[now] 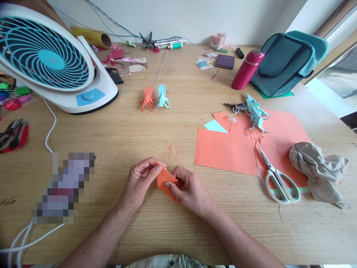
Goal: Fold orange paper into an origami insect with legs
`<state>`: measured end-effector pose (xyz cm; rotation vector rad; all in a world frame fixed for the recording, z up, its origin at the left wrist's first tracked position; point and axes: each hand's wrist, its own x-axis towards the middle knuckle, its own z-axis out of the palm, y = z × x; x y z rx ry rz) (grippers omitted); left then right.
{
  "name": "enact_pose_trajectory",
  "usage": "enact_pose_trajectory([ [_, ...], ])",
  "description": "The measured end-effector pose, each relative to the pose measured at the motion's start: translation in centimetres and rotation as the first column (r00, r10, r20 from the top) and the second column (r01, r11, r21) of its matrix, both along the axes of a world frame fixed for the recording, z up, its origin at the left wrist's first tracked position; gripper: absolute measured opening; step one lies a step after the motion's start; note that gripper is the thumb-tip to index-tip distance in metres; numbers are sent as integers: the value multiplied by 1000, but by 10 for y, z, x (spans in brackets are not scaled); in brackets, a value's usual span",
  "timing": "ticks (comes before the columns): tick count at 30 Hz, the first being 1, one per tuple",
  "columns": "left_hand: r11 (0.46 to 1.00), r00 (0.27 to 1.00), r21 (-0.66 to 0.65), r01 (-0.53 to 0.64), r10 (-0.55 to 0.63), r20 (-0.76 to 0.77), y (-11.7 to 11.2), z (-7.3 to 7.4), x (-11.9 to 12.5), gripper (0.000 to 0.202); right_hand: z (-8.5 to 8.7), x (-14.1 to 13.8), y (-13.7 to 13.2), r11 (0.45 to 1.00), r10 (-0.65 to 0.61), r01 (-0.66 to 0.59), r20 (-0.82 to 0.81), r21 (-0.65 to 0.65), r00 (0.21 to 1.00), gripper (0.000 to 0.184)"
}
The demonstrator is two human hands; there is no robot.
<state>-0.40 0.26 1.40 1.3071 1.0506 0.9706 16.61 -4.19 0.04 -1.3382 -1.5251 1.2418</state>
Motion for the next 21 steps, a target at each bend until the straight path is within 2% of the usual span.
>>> enact_pose_trajectory([
  [4, 999, 996, -52, -3, 8, 93, 0, -1, 1, 26, 0, 1, 0, 999, 34, -34, 26, 7, 999, 28],
  [8, 994, 990, -103, 47, -33, 136, 2, 0, 1, 28, -2, 2, 0, 1000, -6, 6, -18, -21, 1000, 29],
  [11, 986, 991, -125, 113, -103, 83, 3, 0, 1, 35, -4, 2, 2, 995, -69, 57, -141, -84, 988, 32],
  [15, 967, 980, -154, 201, -201, 16, 1, -4, 2, 33, -4, 4, 4, 979, -151, 95, -321, -182, 935, 37],
  [18, 973, 983, -145, 179, -185, -24, 0, -7, 3, 29, -3, 4, 5, 971, -174, 99, -364, -215, 915, 39],
  [21, 988, 987, -75, 135, -141, -82, 0, -8, 4, 30, -1, 4, 6, 972, -170, 94, -367, -216, 914, 37],
])
